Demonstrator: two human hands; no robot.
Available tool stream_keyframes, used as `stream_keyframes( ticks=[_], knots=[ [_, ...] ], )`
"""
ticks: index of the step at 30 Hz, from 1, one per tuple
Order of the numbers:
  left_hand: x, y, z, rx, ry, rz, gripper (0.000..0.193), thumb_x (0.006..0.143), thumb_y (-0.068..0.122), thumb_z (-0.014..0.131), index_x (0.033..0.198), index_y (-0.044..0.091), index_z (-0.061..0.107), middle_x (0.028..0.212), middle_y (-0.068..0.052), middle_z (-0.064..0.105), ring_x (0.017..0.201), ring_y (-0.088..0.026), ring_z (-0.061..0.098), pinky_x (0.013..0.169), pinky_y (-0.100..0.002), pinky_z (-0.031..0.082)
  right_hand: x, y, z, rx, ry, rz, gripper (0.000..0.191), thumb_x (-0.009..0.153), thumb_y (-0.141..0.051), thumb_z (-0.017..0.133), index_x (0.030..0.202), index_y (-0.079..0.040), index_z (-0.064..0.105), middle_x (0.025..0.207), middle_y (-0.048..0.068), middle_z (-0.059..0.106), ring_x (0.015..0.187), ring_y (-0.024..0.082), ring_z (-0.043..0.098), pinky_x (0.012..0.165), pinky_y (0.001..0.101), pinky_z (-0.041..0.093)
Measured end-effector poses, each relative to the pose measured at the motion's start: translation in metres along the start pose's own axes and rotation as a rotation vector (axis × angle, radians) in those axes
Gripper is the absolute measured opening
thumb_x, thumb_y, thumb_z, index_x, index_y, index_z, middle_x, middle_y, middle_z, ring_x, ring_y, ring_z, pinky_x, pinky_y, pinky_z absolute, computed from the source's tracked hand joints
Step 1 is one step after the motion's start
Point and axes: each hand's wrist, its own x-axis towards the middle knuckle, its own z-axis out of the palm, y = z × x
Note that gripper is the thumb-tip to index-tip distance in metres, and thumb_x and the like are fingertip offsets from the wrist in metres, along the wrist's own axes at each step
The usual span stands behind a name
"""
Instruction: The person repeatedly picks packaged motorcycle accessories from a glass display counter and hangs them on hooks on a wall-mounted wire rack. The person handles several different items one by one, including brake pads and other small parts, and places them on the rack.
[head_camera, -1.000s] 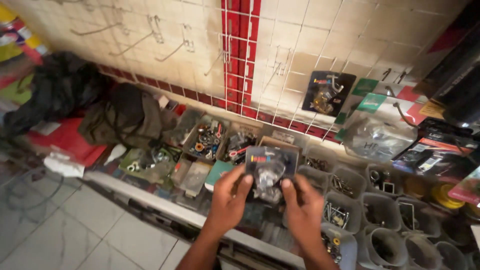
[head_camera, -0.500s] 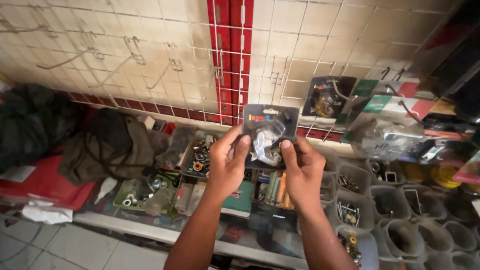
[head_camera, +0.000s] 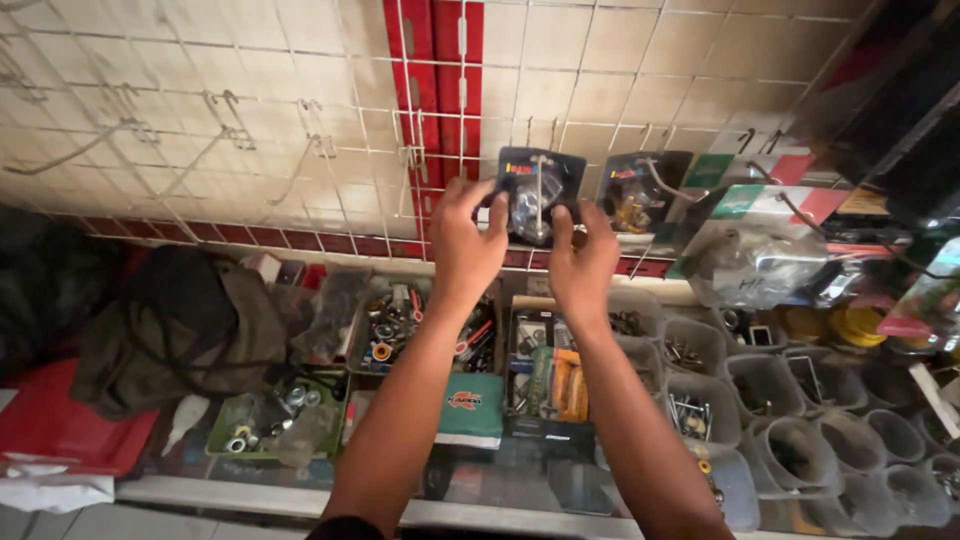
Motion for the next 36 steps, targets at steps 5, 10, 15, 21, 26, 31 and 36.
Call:
stream_keyframes(
  ticks=[5,10,15,21,26,31,36],
  knots=[
    [0.004,-0.006,0.018,-0.007,0.067,-0.059,0.018,0.089,0.007,0.074,0.106,0.002,0.068,0.097,-0.013,0.072,0.087,-0.03,0.072,0.077,-0.042,0.055,0.008,0.0,0.006,-0.174,0.086,-0.136,0.026,0.101,-0.008,0.067,0.125,0.0,0.06,0.102,0.019,0.073,0.091,0.03,0.073,0.077,0.0394,0.055],
    [0.005,-0.007,0.019,-0.07,0.043,-0.172,0.023,0.088,0.008,0.078,0.105,0.001,0.064,0.088,-0.012,0.073,0.078,-0.026,0.073,0.07,-0.039,0.055,-0.003,-0.013,0.003,-0.325,0.092,-0.19,0.054,0.097,-0.008,0.069,0.146,-0.002,0.046,0.116,0.022,0.069,0.103,0.04,0.071,0.083,0.0475,0.055],
    [0.007,-0.006,0.018,-0.15,0.03,-0.12,0.016,0.09,0.004,0.076,0.102,0.001,0.065,0.091,-0.011,0.075,0.078,-0.022,0.076,0.069,-0.034,0.058,-0.013,-0.023,0.0,-0.503,0.001,-0.257,0.075,0.086,-0.007,0.072,0.154,-0.007,0.04,0.134,0.027,0.053,0.114,0.046,0.061,0.082,0.0487,0.056],
    [0.003,-0.003,0.022,-0.142,0.046,-0.126,0.015,0.09,0.003,0.075,0.102,0.001,0.066,0.094,-0.012,0.074,0.079,-0.022,0.075,0.07,-0.034,0.058,-0.012,-0.017,-0.002,-0.572,-0.024,-0.331,0.076,0.09,-0.013,0.077,0.158,-0.014,0.042,0.134,0.023,0.052,0.117,0.044,0.06,0.087,0.0492,0.057],
    [-0.001,0.0,0.021,-0.126,0.074,-0.068,0.015,0.092,0.004,0.074,0.104,0.0,0.065,0.097,-0.013,0.073,0.084,-0.024,0.074,0.073,-0.035,0.058,-0.011,-0.012,-0.008,-0.552,-0.038,-0.359,0.076,0.09,-0.015,0.079,0.157,-0.014,0.043,0.131,0.023,0.054,0.114,0.044,0.062,0.085,0.0488,0.057],
    [-0.008,0.007,0.018,-0.018,0.08,-0.086,0.023,0.094,0.008,0.073,0.114,0.001,0.062,0.106,-0.016,0.07,0.097,-0.032,0.07,0.083,-0.041,0.056,-0.015,-0.011,-0.017,-0.549,-0.101,-0.353,0.08,0.09,-0.016,0.079,0.159,-0.011,0.039,0.13,0.026,0.053,0.111,0.046,0.062,0.081,0.0495,0.057],
    [-0.019,0.024,0.0,0.12,0.114,-0.031,0.032,0.093,0.01,0.072,0.12,0.002,0.058,0.118,-0.022,0.065,0.114,-0.042,0.061,0.098,-0.049,0.049,-0.021,-0.013,-0.021,-0.564,-0.168,-0.295,0.088,0.091,-0.024,0.081,0.162,-0.012,0.031,0.135,0.034,0.048,0.106,0.049,0.063,0.078,0.0496,0.057]
  ],
)
